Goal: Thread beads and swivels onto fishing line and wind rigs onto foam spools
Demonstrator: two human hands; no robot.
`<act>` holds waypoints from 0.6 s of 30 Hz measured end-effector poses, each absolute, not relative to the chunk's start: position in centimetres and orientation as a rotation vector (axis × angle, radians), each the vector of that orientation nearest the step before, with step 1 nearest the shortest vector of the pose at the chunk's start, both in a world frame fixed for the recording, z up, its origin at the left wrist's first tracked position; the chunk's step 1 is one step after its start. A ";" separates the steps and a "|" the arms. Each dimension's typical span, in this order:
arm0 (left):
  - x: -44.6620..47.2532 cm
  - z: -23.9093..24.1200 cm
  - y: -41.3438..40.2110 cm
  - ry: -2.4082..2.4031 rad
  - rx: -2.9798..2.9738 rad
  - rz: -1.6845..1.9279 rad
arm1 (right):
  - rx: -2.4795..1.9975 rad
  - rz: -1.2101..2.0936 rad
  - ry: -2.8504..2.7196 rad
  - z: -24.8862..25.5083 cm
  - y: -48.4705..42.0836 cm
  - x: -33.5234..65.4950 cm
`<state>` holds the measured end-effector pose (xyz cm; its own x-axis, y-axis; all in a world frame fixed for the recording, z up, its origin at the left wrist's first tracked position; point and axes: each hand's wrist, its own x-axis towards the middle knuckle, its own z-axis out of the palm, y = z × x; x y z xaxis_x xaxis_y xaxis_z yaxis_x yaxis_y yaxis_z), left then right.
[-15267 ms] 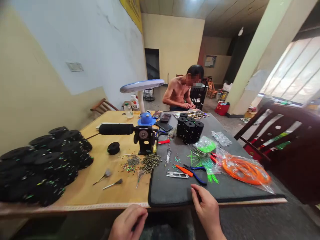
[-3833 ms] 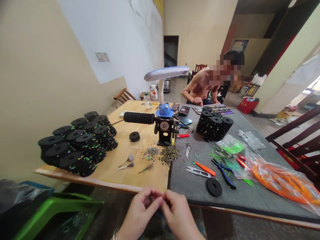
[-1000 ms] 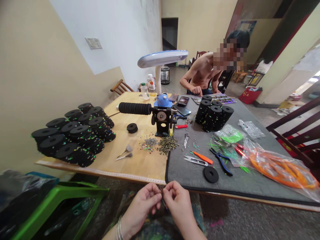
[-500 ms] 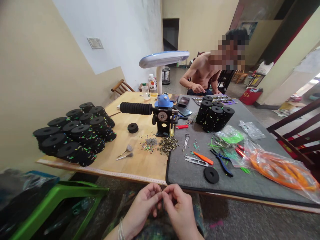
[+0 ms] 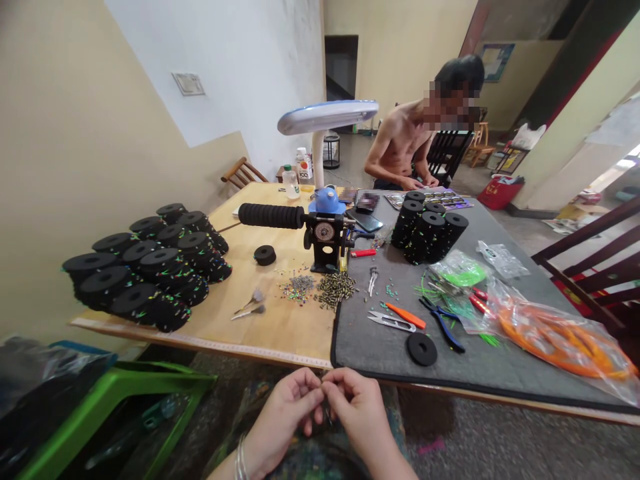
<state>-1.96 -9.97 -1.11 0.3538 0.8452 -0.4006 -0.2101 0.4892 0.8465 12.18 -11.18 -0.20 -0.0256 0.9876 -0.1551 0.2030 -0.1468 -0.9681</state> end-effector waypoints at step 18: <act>-1.3 -0.6 -10.5 0.914 0.668 0.854 | -1.390 1.359 -0.970 -0.4 -11.5 11.4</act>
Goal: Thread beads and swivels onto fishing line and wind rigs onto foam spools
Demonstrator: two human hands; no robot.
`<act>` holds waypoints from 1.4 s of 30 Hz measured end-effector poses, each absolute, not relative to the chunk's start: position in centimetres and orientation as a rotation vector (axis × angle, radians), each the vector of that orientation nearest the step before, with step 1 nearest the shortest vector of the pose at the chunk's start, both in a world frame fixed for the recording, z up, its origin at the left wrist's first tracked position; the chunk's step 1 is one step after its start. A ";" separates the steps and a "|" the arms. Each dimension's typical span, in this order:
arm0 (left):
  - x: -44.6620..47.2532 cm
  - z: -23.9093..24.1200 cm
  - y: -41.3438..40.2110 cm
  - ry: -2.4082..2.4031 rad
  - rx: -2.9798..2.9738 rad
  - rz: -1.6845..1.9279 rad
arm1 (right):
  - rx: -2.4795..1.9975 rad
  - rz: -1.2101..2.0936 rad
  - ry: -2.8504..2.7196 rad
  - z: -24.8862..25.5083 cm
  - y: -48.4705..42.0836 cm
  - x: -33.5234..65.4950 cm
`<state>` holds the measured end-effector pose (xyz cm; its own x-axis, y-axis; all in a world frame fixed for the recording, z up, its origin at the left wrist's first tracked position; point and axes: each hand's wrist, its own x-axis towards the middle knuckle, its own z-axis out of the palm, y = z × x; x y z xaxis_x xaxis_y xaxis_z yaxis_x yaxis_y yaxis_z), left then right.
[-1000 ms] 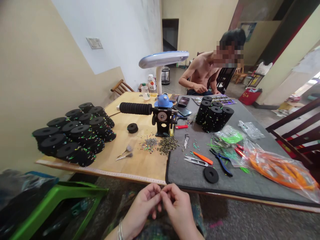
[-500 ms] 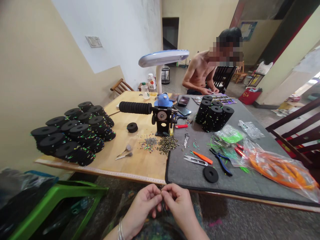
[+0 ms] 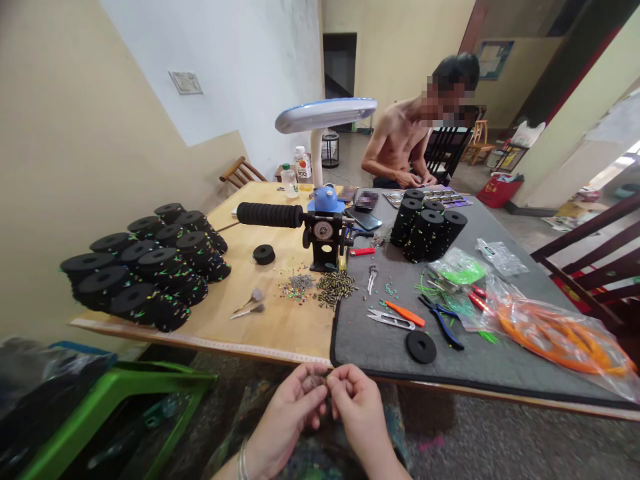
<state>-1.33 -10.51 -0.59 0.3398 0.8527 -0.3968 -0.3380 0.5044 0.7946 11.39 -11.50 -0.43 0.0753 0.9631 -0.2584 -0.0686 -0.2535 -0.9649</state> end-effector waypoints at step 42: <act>-2.0 -1.6 -11.3 0.911 0.682 0.747 | -1.353 1.429 -0.905 -2.6 -12.5 11.1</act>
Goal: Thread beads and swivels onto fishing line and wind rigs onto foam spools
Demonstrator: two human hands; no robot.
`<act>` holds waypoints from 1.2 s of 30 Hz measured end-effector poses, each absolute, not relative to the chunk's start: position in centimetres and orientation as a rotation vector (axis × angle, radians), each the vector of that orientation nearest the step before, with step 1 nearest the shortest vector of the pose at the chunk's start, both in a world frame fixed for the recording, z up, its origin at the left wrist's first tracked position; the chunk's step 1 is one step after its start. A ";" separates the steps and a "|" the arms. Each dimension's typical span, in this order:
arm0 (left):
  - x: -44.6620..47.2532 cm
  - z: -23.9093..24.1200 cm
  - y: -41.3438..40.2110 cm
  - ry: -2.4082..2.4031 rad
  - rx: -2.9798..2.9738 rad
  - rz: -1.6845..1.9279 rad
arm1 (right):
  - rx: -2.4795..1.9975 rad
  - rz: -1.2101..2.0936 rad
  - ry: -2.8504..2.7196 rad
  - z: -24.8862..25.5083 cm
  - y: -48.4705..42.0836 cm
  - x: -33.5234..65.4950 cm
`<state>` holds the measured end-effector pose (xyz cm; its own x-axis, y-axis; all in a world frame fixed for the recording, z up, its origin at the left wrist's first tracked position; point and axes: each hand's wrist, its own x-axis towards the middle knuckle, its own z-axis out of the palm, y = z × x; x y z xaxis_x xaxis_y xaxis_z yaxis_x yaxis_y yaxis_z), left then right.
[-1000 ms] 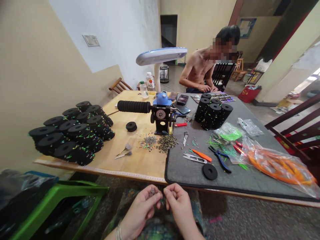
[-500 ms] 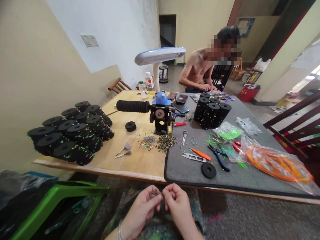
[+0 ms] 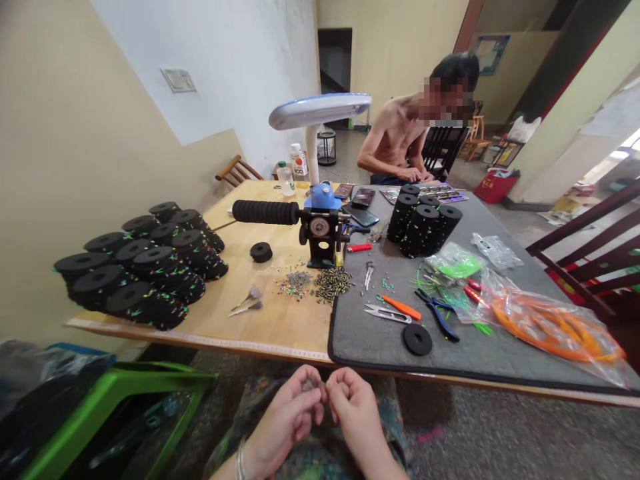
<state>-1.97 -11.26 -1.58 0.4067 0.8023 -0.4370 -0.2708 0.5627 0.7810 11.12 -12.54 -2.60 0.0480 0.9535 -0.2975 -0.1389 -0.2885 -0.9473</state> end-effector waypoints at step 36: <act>-2.3 -2.2 -10.6 1.143 0.970 0.856 | -1.468 1.390 -1.100 -2.6 -14.2 10.8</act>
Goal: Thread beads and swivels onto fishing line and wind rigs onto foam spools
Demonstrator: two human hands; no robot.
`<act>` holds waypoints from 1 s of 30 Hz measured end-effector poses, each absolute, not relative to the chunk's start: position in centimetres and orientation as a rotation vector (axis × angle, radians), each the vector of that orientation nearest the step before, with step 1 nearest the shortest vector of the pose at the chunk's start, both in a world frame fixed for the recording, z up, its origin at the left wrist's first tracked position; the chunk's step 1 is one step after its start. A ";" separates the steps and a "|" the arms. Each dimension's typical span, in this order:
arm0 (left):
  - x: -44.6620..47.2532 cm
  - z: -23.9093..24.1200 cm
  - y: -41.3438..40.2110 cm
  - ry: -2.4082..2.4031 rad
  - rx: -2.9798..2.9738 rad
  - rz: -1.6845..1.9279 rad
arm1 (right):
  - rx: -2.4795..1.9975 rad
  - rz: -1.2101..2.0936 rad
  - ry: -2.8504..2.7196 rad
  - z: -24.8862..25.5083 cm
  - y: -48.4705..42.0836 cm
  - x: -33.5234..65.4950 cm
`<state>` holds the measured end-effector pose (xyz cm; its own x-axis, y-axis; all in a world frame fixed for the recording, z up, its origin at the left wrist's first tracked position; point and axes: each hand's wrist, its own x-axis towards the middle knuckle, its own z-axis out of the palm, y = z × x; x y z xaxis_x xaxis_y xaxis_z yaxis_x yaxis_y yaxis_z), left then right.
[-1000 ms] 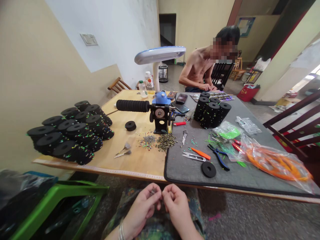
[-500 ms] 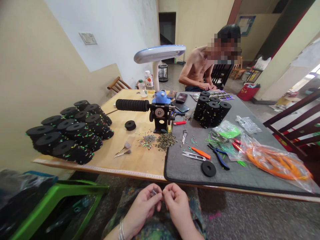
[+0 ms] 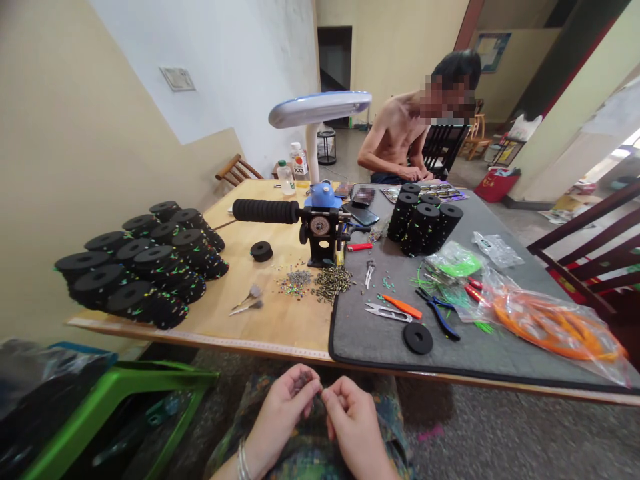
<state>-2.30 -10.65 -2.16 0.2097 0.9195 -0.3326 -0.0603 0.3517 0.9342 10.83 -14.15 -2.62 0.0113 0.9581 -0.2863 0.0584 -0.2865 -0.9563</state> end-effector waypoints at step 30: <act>-2.5 -1.8 -11.8 1.228 1.475 0.860 | -1.372 1.456 -0.953 -3.2 -13.1 10.7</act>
<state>-2.54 -11.79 -1.84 0.2337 0.9697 -0.0706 0.2653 0.0062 0.9641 10.71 -13.07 -3.18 0.0126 0.9514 -0.3078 -0.0984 -0.3051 -0.9472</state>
